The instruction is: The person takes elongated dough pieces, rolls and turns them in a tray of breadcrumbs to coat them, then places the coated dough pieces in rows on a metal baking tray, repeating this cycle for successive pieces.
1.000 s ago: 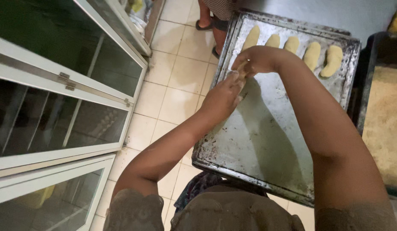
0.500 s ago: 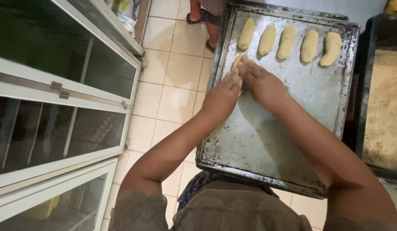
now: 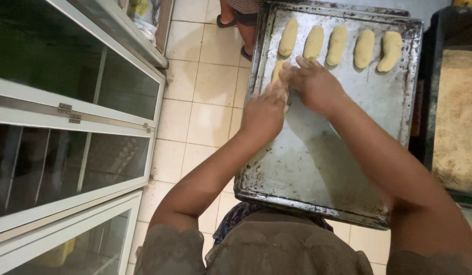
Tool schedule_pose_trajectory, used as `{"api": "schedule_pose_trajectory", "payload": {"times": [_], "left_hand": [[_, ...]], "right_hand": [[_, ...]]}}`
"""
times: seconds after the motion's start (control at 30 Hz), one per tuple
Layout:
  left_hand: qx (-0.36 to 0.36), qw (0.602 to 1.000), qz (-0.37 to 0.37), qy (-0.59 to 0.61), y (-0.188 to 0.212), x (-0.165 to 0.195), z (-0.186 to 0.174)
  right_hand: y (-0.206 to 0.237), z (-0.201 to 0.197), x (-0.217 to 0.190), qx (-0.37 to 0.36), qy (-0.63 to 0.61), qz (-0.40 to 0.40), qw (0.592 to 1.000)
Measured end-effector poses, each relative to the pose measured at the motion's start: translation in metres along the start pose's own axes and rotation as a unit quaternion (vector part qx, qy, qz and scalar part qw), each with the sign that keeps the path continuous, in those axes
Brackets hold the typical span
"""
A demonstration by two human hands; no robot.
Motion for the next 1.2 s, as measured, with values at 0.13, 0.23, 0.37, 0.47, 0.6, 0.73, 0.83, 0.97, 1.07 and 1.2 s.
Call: {"api": "schedule_pose_trajectory", "payload": {"times": [0.13,0.23,0.37,0.47,0.6,0.73,0.83,0.97,1.07,1.2], "left_hand": [[-0.053,0.999,-0.007,0.001,0.004,-0.001,-0.001],[-0.044,0.999,0.015,-0.009,0.008,0.003,-0.002],[-0.032,0.999,0.028,-0.023,0.009,0.005,0.003],[-0.034,0.999,0.016,-0.035,0.012,0.005,0.007],[-0.041,0.997,0.029,-0.053,0.016,0.008,0.009],[-0.075,0.994,0.033,-0.067,0.015,0.013,0.01],[-0.056,0.995,0.038,-0.078,0.012,0.025,-0.005],[-0.191,0.97,-0.144,0.049,0.014,0.018,-0.016],[0.039,0.996,-0.077,-0.014,-0.001,0.033,-0.069],[0.135,0.987,-0.083,-0.034,-0.006,0.078,-0.078]], "right_hand": [[-0.008,-0.004,-0.001,-0.012,-0.093,-0.033,0.995],[-0.011,0.007,-0.009,-0.037,-0.022,-0.077,0.996],[-0.013,0.017,-0.009,-0.033,0.019,-0.084,0.996],[-0.014,0.022,0.0,-0.056,0.012,-0.048,0.997],[-0.004,0.02,0.001,-0.007,-0.015,-0.082,0.997],[0.004,0.032,-0.002,0.003,-0.009,-0.092,0.996],[0.0,0.03,-0.004,-0.022,-0.023,-0.08,0.996],[0.009,-0.02,0.019,0.007,-0.256,-0.005,0.967],[0.062,-0.095,0.045,0.094,-0.256,-0.032,0.962],[0.179,-0.174,0.095,0.1,-0.098,-0.046,0.989]]}}
Point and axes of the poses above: each hand's wrist, its own y-axis away from the middle knuckle, its own z-axis out of the palm, x = y × z, the point moved 7 cm from there along -y, towards the middle knuckle, and after that the axes turned 2 degrees about -y, right-handed, at the moved point
